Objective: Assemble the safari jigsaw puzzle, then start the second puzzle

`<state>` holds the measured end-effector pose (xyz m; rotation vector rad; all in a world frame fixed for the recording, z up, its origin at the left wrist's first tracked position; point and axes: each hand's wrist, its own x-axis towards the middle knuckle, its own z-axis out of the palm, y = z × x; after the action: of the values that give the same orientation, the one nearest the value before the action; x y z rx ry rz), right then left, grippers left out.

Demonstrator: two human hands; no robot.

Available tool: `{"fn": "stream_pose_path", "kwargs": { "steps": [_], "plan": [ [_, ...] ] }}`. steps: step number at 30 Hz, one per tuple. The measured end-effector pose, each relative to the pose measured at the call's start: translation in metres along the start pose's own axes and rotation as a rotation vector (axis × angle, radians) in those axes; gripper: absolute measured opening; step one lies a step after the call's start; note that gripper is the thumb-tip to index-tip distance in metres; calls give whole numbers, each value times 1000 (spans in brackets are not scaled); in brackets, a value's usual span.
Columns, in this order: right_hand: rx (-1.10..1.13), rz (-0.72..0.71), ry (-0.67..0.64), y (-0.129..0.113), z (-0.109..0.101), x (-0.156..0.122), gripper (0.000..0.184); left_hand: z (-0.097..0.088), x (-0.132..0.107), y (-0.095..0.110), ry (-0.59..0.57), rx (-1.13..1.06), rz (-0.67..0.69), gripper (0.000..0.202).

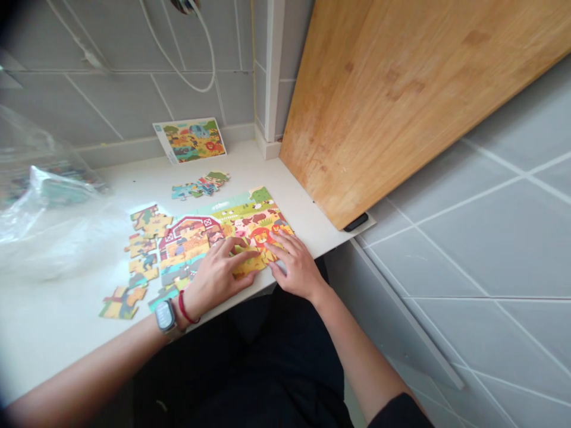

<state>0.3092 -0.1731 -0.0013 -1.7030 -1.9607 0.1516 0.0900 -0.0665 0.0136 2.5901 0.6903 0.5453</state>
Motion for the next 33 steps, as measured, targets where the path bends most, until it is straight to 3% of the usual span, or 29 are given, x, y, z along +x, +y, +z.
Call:
{"fn": "stream_pose_path", "kwargs": {
  "steps": [11, 14, 17, 21, 24, 28, 33],
  "plan": [
    [23, -1, 4, 1, -1, 0, 46, -6, 1, 5, -67, 160, 53, 35],
    [17, -1, 8, 1, 0, 1, 45, -25, 3, 0, -143, 100, 113, 42],
    [-3, 2, 24, 0, 1, 1, 43, -54, -4, -13, -196, -10, 144, 38],
    [-36, -4, 48, -1, 1, 1, 42, -90, -43, -29, -90, -18, -13, 31],
    [-57, -6, 80, -2, 5, 1, 40, -99, -86, -30, -62, -30, -163, 27],
    [-78, 13, 178, -1, 16, 1, 35, -91, -133, -23, -20, 18, -265, 34],
    [-92, 2, 220, 2, 23, 0, 33, -68, -160, -24, 117, 102, -395, 62]
  ]
}}
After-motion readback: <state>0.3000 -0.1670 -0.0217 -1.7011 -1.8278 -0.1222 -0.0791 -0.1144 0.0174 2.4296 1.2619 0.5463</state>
